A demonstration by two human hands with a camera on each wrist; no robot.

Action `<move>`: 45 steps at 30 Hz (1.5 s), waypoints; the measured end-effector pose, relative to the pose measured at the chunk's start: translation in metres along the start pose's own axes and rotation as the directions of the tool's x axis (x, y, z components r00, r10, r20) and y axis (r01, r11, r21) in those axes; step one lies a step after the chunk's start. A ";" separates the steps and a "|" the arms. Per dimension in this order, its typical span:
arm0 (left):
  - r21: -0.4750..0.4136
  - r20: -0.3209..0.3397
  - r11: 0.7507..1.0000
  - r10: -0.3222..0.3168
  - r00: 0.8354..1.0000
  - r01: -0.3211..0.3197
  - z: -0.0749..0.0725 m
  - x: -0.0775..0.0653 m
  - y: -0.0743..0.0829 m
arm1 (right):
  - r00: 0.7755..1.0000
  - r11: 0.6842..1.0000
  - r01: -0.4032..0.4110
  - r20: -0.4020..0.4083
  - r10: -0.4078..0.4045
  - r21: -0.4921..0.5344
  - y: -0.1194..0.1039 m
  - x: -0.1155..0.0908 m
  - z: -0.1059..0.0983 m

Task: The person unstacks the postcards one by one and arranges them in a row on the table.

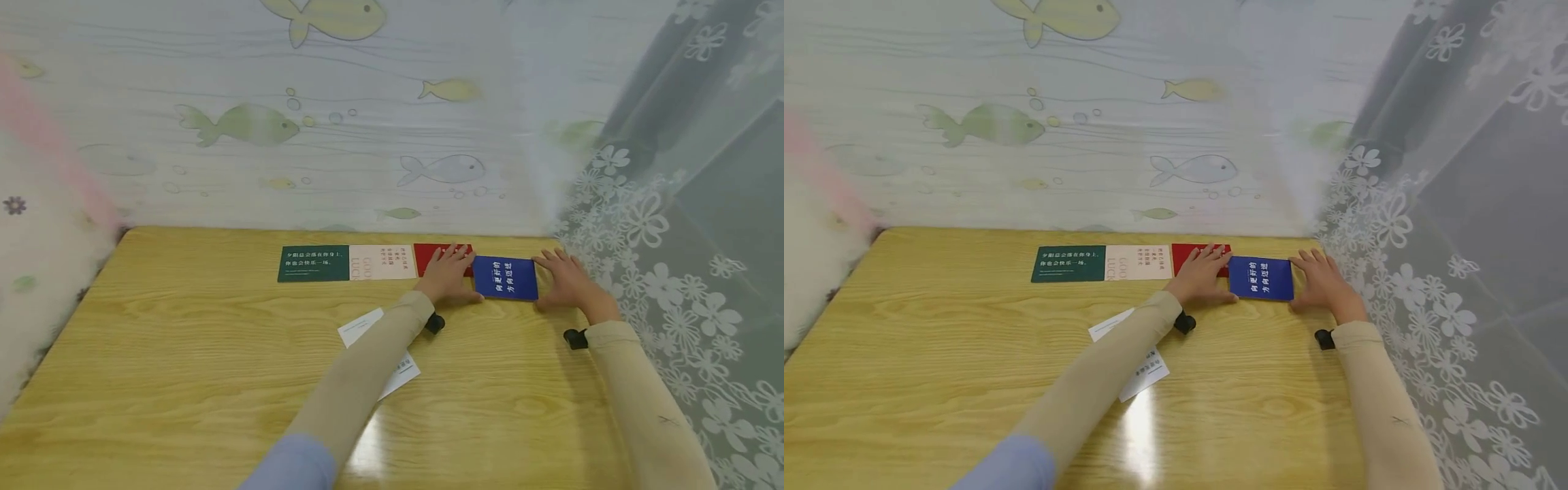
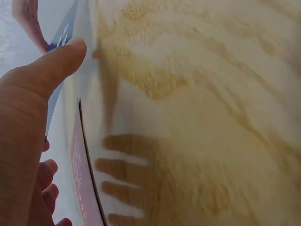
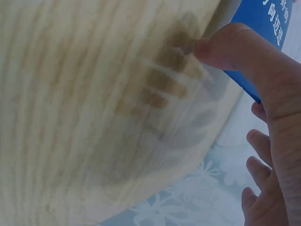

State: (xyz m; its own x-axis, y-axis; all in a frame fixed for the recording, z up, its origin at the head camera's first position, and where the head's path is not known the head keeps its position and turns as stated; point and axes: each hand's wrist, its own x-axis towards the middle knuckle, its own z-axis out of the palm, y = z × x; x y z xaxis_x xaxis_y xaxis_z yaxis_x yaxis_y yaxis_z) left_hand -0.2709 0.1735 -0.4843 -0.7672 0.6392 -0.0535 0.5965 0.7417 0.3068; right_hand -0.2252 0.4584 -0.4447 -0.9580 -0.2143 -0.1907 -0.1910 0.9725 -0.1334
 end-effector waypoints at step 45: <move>0.012 0.062 0.998 -0.058 0.996 0.058 -0.001 0.045 -0.001 | 0.992 0.993 -0.105 0.080 0.100 0.051 0.022 0.038 -0.013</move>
State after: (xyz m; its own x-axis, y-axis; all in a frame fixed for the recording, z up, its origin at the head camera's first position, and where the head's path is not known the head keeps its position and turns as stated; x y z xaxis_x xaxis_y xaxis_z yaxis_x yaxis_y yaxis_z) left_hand -0.3064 0.2012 -0.4857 -0.7847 0.6061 -0.1301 0.5538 0.7797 0.2922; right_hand -0.2691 0.4730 -0.4419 -0.9520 -0.1223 -0.2807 -0.0787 0.9837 -0.1618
